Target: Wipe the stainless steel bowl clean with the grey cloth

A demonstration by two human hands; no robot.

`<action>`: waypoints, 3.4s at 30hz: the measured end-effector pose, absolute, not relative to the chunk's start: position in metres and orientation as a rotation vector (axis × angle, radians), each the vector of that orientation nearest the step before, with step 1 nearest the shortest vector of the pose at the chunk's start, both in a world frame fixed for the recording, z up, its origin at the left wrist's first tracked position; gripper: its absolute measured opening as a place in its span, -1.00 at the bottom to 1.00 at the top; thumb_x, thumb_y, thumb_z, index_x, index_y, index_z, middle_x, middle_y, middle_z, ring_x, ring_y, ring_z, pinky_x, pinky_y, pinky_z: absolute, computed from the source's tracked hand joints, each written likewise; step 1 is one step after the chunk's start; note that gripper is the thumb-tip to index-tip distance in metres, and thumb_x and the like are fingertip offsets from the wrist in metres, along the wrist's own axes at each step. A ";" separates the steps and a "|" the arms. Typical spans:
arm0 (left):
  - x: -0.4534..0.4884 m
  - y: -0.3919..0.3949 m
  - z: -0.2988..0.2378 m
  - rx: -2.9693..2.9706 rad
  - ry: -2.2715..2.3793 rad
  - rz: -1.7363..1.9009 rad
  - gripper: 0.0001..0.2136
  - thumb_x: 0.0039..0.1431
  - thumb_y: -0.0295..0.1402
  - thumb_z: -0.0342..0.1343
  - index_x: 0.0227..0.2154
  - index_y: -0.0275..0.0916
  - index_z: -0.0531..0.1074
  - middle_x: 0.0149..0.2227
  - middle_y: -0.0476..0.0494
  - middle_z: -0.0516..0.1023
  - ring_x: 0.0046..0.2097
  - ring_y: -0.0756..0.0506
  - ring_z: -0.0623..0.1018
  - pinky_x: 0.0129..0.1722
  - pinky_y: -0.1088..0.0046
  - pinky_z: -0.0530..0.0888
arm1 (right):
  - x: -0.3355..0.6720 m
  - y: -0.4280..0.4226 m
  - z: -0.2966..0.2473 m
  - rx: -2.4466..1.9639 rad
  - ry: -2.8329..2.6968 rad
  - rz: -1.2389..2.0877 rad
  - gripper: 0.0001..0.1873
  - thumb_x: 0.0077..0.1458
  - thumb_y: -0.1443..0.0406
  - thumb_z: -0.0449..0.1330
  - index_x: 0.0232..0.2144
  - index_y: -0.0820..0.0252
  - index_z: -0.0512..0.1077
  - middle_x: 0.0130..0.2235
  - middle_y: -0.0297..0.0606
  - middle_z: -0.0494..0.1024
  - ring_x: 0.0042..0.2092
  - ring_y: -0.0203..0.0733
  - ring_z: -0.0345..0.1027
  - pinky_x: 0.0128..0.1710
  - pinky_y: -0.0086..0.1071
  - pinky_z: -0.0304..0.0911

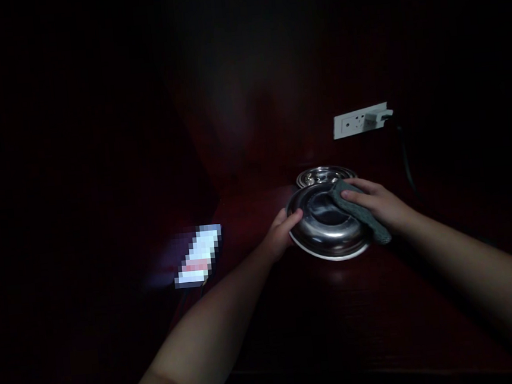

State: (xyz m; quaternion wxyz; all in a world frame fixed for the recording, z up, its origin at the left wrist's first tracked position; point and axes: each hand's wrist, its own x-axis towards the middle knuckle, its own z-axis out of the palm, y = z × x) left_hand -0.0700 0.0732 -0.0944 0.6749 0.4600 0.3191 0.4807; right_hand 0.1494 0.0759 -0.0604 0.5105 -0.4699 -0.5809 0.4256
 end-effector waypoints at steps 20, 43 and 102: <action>-0.073 0.071 -0.090 0.991 0.633 0.916 -0.56 0.03 -0.10 0.14 -0.15 -0.35 0.47 -0.29 -0.23 0.58 -0.25 -0.14 0.55 -0.13 0.34 0.35 | 0.144 0.064 -0.050 -1.017 -1.625 1.416 -0.55 -0.08 0.14 0.28 -0.10 0.12 0.42 -0.24 -0.28 0.55 -0.20 -0.11 0.44 -0.11 -0.23 0.29; -0.073 0.069 -0.087 0.852 0.477 0.966 -0.48 0.17 0.01 -0.15 -0.02 -0.31 0.34 -0.13 -0.32 0.52 -0.14 -0.18 0.53 -0.20 0.32 0.44 | 0.145 0.072 -0.055 -1.116 -1.276 0.824 -0.59 -0.19 0.06 0.31 -0.25 0.08 0.44 -0.33 -0.31 0.54 -0.32 -0.11 0.43 -0.31 -0.26 0.33; -0.067 0.063 -0.088 1.062 0.620 0.994 -0.64 -0.03 -0.14 0.20 -0.25 -0.32 0.48 -0.36 -0.15 0.57 -0.35 -0.05 0.52 -0.24 0.42 0.36 | 0.146 0.064 -0.052 -1.005 -1.323 1.472 -0.73 -0.07 0.19 0.28 -0.25 0.07 0.43 -0.28 -0.29 0.58 -0.32 -0.16 0.48 -0.30 -0.32 0.39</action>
